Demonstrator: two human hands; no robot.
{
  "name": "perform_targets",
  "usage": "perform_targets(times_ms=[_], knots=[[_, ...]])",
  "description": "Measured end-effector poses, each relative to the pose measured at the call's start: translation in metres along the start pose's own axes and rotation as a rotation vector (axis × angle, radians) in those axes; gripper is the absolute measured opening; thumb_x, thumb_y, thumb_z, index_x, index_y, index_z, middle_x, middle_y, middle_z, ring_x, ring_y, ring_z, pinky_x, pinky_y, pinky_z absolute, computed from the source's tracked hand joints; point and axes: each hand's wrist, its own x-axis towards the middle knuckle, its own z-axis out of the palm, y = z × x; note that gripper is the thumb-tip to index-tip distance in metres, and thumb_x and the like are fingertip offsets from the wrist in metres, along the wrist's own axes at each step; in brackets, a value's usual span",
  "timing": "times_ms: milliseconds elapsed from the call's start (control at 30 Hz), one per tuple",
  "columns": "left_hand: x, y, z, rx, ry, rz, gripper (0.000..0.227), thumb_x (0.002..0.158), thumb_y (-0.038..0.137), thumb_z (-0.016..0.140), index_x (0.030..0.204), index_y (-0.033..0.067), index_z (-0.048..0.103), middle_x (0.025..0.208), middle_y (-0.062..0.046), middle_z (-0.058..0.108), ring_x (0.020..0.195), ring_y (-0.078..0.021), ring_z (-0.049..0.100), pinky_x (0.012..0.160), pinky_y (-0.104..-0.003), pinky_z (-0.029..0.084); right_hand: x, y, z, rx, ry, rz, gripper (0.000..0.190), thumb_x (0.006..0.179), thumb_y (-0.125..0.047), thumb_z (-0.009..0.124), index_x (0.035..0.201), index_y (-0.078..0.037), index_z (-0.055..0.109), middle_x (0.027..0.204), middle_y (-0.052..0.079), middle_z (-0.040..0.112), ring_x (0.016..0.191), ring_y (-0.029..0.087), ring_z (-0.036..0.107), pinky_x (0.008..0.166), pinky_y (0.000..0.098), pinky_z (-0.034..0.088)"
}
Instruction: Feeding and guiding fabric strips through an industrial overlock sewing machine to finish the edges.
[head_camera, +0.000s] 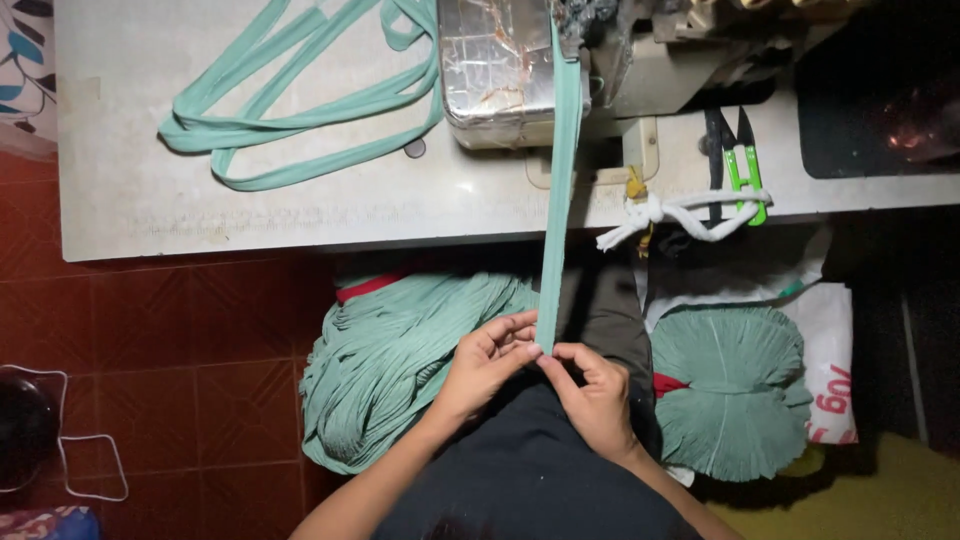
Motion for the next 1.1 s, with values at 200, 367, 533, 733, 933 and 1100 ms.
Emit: perform_targets(times_ms=[200, 367, 533, 733, 933, 1100], knots=[[-0.005, 0.01, 0.003, 0.035, 0.054, 0.016, 0.044, 0.081, 0.008, 0.073, 0.123, 0.0012, 0.065, 0.095, -0.005, 0.069, 0.09, -0.0082, 0.064, 0.087, -0.022, 0.053, 0.004, -0.012, -0.004, 0.152, -0.055, 0.208, 0.013, 0.083, -0.014, 0.073, 0.073, -0.01, 0.066, 0.06, -0.006, 0.059, 0.056, 0.002, 0.05, 0.053, 0.0212, 0.041], [-0.009, 0.019, 0.005, 0.036, 0.069, 0.012, 0.044, 0.08, 0.008, 0.074, 0.122, 0.0001, 0.064, 0.088, -0.002, 0.069, 0.082, -0.0046, 0.064, 0.082, -0.021, 0.053, 0.0, 0.004, 0.003, 0.224, -0.06, 0.291, 0.021, 0.081, -0.015, 0.076, 0.085, -0.009, 0.057, 0.067, 0.0, 0.059, 0.058, 0.005, 0.056, 0.055, 0.0205, 0.044], [0.003, 0.009, -0.002, 0.028, -0.007, -0.003, 0.074, 0.08, 0.009, 0.072, 0.144, 0.0091, 0.035, 0.091, -0.003, 0.065, 0.066, -0.0018, 0.06, 0.067, -0.018, 0.048, 0.012, 0.016, -0.005, 0.102, -0.108, -0.048, 0.008, 0.08, -0.01, 0.073, 0.088, -0.008, 0.075, 0.123, 0.01, 0.061, 0.111, 0.02, 0.061, 0.097, 0.029, 0.044], [0.013, 0.141, -0.007, 1.167, -0.099, 0.938, 0.022, 0.097, 0.023, 0.055, 0.108, 0.0066, 0.065, 0.092, -0.007, 0.07, 0.081, -0.0251, 0.066, 0.07, -0.038, 0.049, 0.032, -0.017, -0.074, 0.521, -0.485, -0.151, 0.007, 0.082, -0.009, 0.072, 0.083, -0.004, 0.077, 0.091, 0.012, 0.077, 0.099, 0.026, 0.07, 0.11, 0.0526, 0.038], [0.078, 0.193, 0.003, 1.496, 0.052, 1.323, 0.043, 0.099, -0.007, 0.042, 0.14, 0.004, 0.046, 0.145, -0.014, 0.049, 0.137, -0.036, 0.047, 0.105, -0.05, 0.036, 0.045, -0.026, -0.086, 0.461, -0.502, -0.219, 0.006, 0.081, -0.013, 0.074, 0.079, -0.008, 0.077, 0.075, 0.004, 0.079, 0.083, 0.024, 0.076, 0.091, 0.0492, 0.043], [0.107, 0.193, 0.004, 1.662, 0.138, 1.411, 0.039, 0.097, -0.002, 0.043, 0.133, 0.0076, 0.053, 0.139, -0.01, 0.056, 0.13, -0.0319, 0.053, 0.097, -0.047, 0.037, 0.056, -0.035, -0.074, 0.323, -0.515, -0.123, 0.016, 0.084, -0.013, 0.07, 0.07, -0.01, 0.075, 0.084, 0.004, 0.076, 0.086, 0.021, 0.066, 0.079, 0.0333, 0.047]])
